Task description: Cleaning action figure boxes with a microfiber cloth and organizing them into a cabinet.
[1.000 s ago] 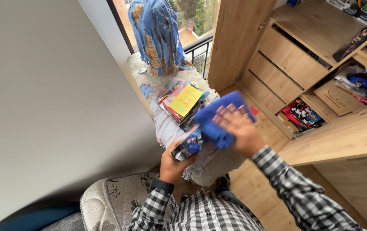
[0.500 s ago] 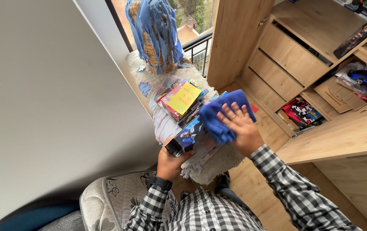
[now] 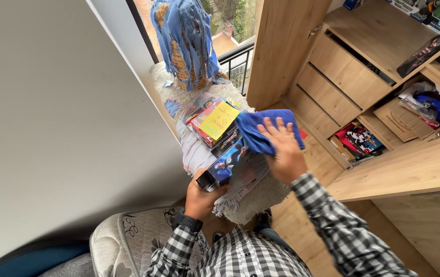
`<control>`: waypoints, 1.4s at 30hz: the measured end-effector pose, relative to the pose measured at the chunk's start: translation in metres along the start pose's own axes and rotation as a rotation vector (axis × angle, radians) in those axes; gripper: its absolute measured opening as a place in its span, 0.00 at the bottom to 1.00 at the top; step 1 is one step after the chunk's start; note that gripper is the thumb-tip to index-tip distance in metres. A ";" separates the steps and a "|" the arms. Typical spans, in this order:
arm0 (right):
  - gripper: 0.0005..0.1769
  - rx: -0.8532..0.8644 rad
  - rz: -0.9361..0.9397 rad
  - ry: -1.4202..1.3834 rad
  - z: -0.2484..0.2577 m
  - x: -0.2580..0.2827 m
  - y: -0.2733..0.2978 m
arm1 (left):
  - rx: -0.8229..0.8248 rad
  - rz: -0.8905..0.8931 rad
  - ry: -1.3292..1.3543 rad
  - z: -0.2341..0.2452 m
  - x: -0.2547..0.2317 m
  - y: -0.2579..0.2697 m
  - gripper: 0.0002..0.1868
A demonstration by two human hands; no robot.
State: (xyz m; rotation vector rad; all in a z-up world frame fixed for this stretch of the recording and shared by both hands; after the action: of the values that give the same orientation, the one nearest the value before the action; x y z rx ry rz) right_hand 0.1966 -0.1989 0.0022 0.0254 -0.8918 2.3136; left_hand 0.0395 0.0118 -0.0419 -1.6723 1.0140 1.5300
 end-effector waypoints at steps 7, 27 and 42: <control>0.31 0.056 0.339 -0.180 0.004 0.131 -0.003 | 0.006 0.031 -0.088 -0.003 0.031 -0.006 0.35; 0.33 0.013 0.019 -0.040 0.004 -0.012 -0.007 | 0.058 0.108 -0.189 0.007 0.017 -0.012 0.40; 0.30 -0.007 -0.976 -0.897 -0.025 -0.121 0.044 | 0.252 -0.523 -1.522 -0.165 -0.031 -0.068 0.67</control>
State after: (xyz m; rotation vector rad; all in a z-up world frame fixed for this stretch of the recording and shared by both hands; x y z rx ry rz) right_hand 0.2711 -0.2770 -0.0716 1.2692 -0.9654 1.3057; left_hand 0.1795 -0.0929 0.0043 -0.2127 -0.0845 1.5957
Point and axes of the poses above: each hand's wrist, its own y-axis away from the middle knuckle, its own z-axis out of the back of the hand, x = y × z, the point moved 6 cm from there along -y, towards the middle knuckle, and after that the axes turned 1 degree about x, right-handed, at the moved point
